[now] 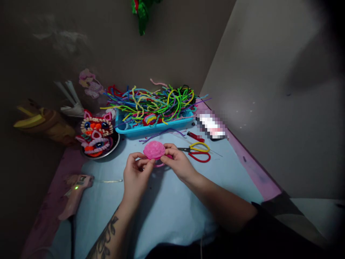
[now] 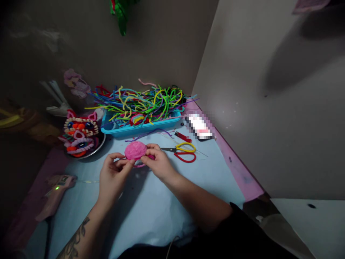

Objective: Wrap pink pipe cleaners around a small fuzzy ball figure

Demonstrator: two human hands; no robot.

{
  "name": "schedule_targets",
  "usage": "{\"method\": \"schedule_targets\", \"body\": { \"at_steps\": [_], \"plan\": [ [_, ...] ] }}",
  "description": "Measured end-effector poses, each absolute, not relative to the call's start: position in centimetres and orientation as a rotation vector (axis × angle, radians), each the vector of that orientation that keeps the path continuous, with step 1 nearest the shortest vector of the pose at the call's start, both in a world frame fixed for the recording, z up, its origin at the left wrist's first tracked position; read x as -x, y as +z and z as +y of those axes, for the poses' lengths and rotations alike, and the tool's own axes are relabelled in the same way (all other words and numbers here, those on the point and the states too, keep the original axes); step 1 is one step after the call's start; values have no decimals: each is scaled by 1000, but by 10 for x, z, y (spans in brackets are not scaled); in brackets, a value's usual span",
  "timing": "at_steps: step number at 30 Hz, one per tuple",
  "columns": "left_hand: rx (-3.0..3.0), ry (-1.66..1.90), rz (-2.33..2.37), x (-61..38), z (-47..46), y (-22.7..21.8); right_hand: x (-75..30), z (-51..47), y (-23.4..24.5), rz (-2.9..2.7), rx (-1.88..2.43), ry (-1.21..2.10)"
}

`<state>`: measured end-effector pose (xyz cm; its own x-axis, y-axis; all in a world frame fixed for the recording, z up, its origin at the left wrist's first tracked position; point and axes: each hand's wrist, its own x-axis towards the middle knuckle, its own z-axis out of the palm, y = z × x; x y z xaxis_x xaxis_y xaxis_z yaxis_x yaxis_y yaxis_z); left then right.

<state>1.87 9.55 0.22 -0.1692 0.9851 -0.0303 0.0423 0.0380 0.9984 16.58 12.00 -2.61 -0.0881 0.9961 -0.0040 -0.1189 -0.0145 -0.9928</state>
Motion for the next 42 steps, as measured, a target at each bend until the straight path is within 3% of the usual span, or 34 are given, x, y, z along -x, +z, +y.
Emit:
{"method": "schedule_targets", "body": {
  "at_steps": [10, 27, 33, 42],
  "plan": [
    [-1263, 1256, 1453, -16, 96, -5, -167, 119, -28, -1251, 1125, 1303],
    [-826, 1261, 1272, -21, 105, -2, -165, 120, -29, -1175, 1118, 1323],
    [-914, 1279, 1224, -9, 105, 24, -156, 127, 2, -1267, 1092, 1222],
    [-1375, 1588, 1147, 3, 159, 80, -139, 182, 70, -1310, 968, 1013]
  ]
}}
